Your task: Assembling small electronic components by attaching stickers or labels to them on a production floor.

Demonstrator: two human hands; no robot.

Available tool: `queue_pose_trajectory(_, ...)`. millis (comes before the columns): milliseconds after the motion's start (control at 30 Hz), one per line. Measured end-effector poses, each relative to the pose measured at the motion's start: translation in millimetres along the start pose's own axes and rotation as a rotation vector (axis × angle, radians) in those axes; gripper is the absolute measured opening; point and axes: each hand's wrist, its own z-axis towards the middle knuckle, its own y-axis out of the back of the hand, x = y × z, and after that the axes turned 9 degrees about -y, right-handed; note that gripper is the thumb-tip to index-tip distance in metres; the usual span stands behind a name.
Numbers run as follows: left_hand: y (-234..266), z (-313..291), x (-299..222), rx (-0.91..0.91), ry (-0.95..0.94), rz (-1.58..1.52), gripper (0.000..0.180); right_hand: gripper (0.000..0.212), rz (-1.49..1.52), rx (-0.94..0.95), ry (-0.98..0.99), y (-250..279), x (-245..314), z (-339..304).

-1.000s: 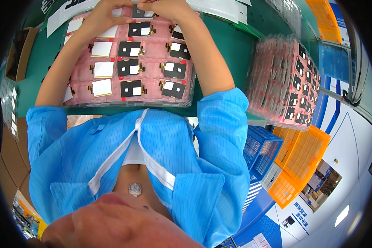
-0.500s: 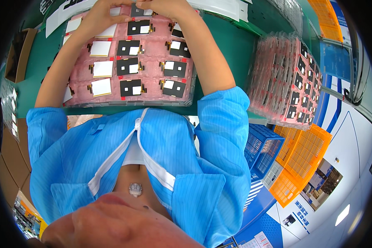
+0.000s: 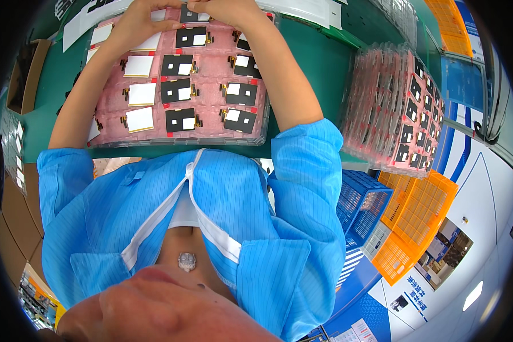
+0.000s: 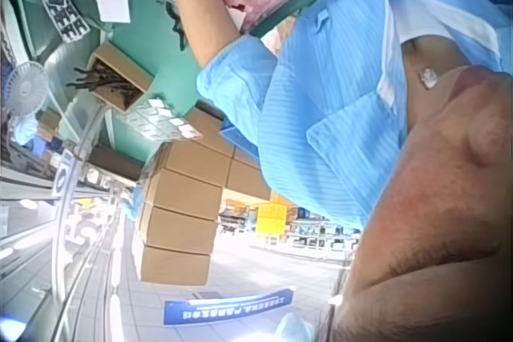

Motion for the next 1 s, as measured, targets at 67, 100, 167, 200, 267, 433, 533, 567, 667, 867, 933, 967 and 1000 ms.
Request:
queue_pose_trajectory(67,-2.0,-0.6,2.5,-0.005,-0.010,0.012,0.039,0.015,-0.006,-0.008,0.002,-0.4,0.2,-1.0)
queue_pose_trajectory(100,-4.1,-4.3,10.8,-0.009,-0.005,0.015,0.039,0.015,-0.019,-0.021,0.000,-2.7,3.1,-1.5)
queue_pose_trajectory(167,-7.4,-6.0,19.8,-0.094,-0.094,-0.091,0.038,0.015,-0.031,-0.035,-0.003,-4.1,7.2,-4.5)
queue_pose_trajectory(200,-6.5,-3.9,16.1,-0.093,-0.096,-0.092,0.038,0.014,-0.023,-0.046,-0.010,-3.1,8.3,-7.0)
queue_pose_trajectory(267,-2.3,-1.0,5.5,-0.021,-0.005,0.005,0.038,0.014,-0.018,-0.056,-0.015,-3.0,10.9,-10.7)
queue_pose_trajectory(433,-8.5,-0.4,14.8,-0.171,-0.269,-0.342,0.039,0.013,-0.183,-0.211,0.097,-11.4,5.4,-10.4)
queue_pose_trajectory(533,-16.0,0.3,23.8,-0.177,-0.278,-0.331,0.040,0.014,-0.076,-0.174,0.187,-13.3,-5.1,-5.6)
queue_pose_trajectory(567,-17.7,3.7,19.8,-0.329,-0.520,-0.686,0.040,0.014,-0.077,-0.173,0.185,-13.1,-2.7,-7.6)
queue_pose_trajectory(667,-5.0,-0.8,8.5,-0.042,-0.037,-0.026,0.040,0.013,-0.193,-0.212,0.147,-13.6,5.5,-14.4)
queue_pose_trajectory(867,-17.1,-1.0,21.2,-0.329,-0.467,-0.602,0.039,0.008,-0.143,-0.183,0.127,-13.2,-0.5,-12.5)
queue_pose_trajectory(933,-11.3,4.9,7.8,-0.183,-0.261,-0.292,0.038,0.006,0.108,-0.053,0.171,-6.5,-18.7,-5.0)
queue_pose_trajectory(967,-7.9,2.8,4.8,-0.041,-0.037,0.028,0.038,0.006,0.108,-0.045,0.173,-7.6,-13.8,-6.0)
queue_pose_trajectory(1000,-7.3,0.7,4.3,-0.044,-0.031,0.030,0.038,0.005,0.133,-0.005,0.079,-7.8,-8.9,-7.4)
